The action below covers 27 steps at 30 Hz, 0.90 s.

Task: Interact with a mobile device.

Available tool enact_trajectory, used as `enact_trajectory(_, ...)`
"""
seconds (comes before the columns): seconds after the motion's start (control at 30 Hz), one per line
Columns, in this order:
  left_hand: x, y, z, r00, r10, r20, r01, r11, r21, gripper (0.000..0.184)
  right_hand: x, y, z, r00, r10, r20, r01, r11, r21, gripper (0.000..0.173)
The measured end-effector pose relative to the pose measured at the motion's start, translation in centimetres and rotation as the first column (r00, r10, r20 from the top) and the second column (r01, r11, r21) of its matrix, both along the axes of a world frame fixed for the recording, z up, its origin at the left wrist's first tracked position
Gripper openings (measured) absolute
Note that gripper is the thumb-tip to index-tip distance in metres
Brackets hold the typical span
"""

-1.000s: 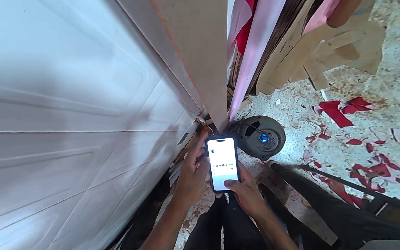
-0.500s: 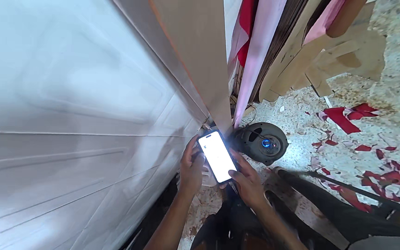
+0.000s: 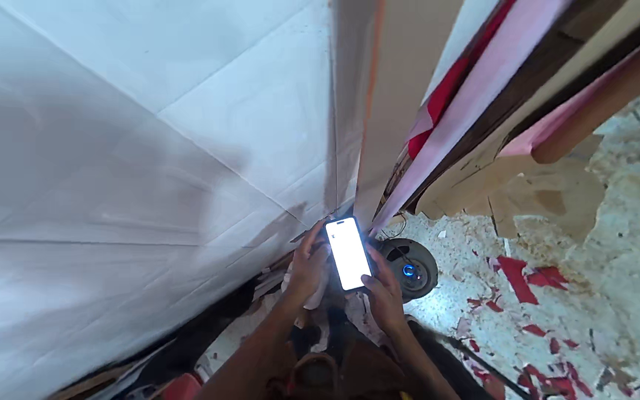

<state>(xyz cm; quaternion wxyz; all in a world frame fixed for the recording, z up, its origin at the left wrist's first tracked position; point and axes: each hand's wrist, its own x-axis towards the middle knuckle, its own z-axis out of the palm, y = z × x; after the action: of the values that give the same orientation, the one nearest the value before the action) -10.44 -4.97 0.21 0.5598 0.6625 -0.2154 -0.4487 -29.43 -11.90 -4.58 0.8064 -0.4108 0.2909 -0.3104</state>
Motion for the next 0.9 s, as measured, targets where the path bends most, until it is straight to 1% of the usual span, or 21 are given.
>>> enact_trajectory(0.1,0.4,0.4,0.6,0.999,0.029,-0.029,-0.030,1.000,-0.009,0.056,0.3,-0.6,0.4,0.998,0.056,-0.016,-0.056,0.998,0.013,0.062)
enact_trajectory(0.23,1.0,1.2,0.9,0.991,0.070,-0.117,-0.078,0.995,-0.063,0.056,1.2,-0.9,1.4,0.994,0.107,-0.015,-0.106,0.994,0.040,0.060)
enact_trajectory(0.4,1.9,3.0,0.8,0.975,0.127,-0.182,-0.150,0.981,-0.123,0.057,2.1,-0.9,2.7,0.977,0.213,-0.011,-0.213,0.977,-0.009,0.064)
enact_trajectory(0.53,2.2,4.0,1.3,0.975,0.155,-0.161,-0.183,0.968,-0.171,0.056,2.8,-0.2,3.4,0.975,0.219,-0.036,-0.221,0.971,-0.088,0.073)
enact_trajectory(0.67,1.9,4.8,1.8,0.969,0.194,-0.155,-0.218,0.964,-0.155,0.058,3.4,0.2,3.6,0.978,0.199,-0.063,-0.205,0.972,-0.115,0.070)
enact_trajectory(0.77,2.0,5.0,1.8,0.973,0.181,-0.143,-0.205,0.964,-0.171,0.060,3.8,0.2,3.8,0.975,0.213,-0.064,-0.220,0.965,-0.143,0.071)
enact_trajectory(0.9,1.1,5.5,1.7,0.969,0.206,-0.139,-0.227,0.960,-0.165,0.062,3.0,0.6,4.1,0.962,0.269,-0.041,-0.272,0.948,-0.164,0.082)
